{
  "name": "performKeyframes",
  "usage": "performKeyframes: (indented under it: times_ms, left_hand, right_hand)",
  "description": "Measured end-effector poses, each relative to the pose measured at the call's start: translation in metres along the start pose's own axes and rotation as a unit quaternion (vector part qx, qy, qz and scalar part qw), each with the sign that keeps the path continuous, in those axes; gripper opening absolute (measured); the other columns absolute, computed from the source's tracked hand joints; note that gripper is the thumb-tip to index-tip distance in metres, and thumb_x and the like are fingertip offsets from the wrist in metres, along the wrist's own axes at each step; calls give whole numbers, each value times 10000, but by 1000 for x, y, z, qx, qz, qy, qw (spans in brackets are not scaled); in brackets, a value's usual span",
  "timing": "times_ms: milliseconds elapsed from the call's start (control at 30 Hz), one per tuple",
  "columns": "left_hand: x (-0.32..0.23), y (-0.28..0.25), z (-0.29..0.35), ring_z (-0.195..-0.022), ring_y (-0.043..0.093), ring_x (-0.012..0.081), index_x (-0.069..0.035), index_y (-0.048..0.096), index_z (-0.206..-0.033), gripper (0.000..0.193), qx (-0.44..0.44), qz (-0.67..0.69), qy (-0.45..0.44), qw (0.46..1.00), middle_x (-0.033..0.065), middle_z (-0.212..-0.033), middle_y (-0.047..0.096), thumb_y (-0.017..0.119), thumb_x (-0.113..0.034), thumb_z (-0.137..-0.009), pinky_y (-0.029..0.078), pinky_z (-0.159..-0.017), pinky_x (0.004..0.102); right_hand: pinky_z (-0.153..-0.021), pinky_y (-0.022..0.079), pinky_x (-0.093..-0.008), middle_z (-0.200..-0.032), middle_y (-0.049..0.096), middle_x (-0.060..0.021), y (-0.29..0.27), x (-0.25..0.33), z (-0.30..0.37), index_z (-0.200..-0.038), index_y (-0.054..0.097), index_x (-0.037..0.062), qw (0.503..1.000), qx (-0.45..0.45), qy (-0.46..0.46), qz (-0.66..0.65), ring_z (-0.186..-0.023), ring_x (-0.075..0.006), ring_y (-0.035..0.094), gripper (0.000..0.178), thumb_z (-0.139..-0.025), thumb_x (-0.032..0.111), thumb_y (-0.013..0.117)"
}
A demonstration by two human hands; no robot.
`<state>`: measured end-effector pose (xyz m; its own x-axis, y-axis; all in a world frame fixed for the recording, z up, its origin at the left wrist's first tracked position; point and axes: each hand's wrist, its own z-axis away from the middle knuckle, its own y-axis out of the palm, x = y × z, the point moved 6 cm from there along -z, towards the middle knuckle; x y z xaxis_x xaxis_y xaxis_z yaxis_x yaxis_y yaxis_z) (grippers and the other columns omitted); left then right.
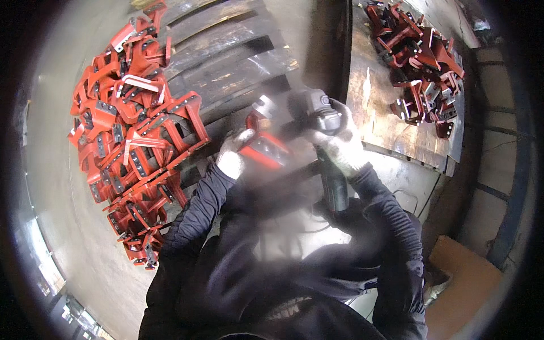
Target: The person uses an angle grinder to smooth the edges of red metal parts. They pick up each part from a pile on a wooden pallet, grind it, and place it back down, repeating the process throughout the clip.
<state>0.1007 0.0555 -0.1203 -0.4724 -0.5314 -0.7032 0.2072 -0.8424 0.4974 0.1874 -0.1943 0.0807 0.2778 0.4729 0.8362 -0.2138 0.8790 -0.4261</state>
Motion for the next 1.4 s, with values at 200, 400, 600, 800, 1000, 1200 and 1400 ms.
performKeyframes:
  times_ms: [200,400,600,800,1000,1200,1400]
  left_hand:
    - [-8,62,26,-1027,658,220,16,562,-1297,307,64,166,-115,977,127,-1210,642,518,-143,-1038,544,-922,378]
    - [-3,52,24,-1015,664,240,8,583,-1266,287,60,57,-77,994,130,-1165,648,551,-144,-1025,554,-905,393]
    - [-13,33,19,-993,669,229,-22,646,-1161,212,15,116,-49,992,115,-1087,674,619,-138,-986,564,-881,383]
    - [-5,34,21,-1099,630,249,-14,578,-1258,293,72,314,-96,942,130,-1203,637,537,-168,-1013,511,-990,402]
    - [-17,84,38,-1332,491,281,18,430,-1431,441,72,295,-170,937,180,-1438,507,338,-231,-1078,377,-1158,412]
    - [11,93,38,-1329,498,290,44,409,-1446,457,115,308,-159,931,179,-1453,497,386,-222,-1075,395,-1148,416]
    - [-2,89,37,-1302,529,307,33,431,-1434,452,131,378,-143,905,174,-1427,519,431,-227,-1064,434,-1122,454]
  right_hand:
    - [-959,512,-347,-1246,602,-130,9,-7,-5,-1445,434,42,999,19,-32,-32,-1092,-211,612,892,-693,161,898]
    - [-870,539,-329,-1199,609,-122,13,-4,-4,-1452,399,39,996,44,6,-72,-1002,-190,625,883,-717,145,878]
    - [-783,555,-309,-1131,628,-126,14,-32,-1,-1449,368,23,993,46,69,-79,-924,-175,643,884,-731,162,863]
    - [-931,529,-351,-1217,619,-154,16,-27,-1,-1456,399,50,1000,3,-15,21,-1068,-225,631,922,-689,178,895]
    - [-1025,489,-354,-1363,555,-175,37,-51,-9,-1509,367,66,987,67,-132,68,-1190,-254,596,726,-852,120,671]
    - [-1064,479,-309,-1449,476,-123,47,-56,-13,-1556,321,78,985,127,-102,57,-1226,-182,557,613,-975,-67,455]
    - [-990,528,-384,-1334,609,-199,34,-82,-17,-1524,366,102,986,68,-109,105,-1179,-320,639,895,-754,219,806]
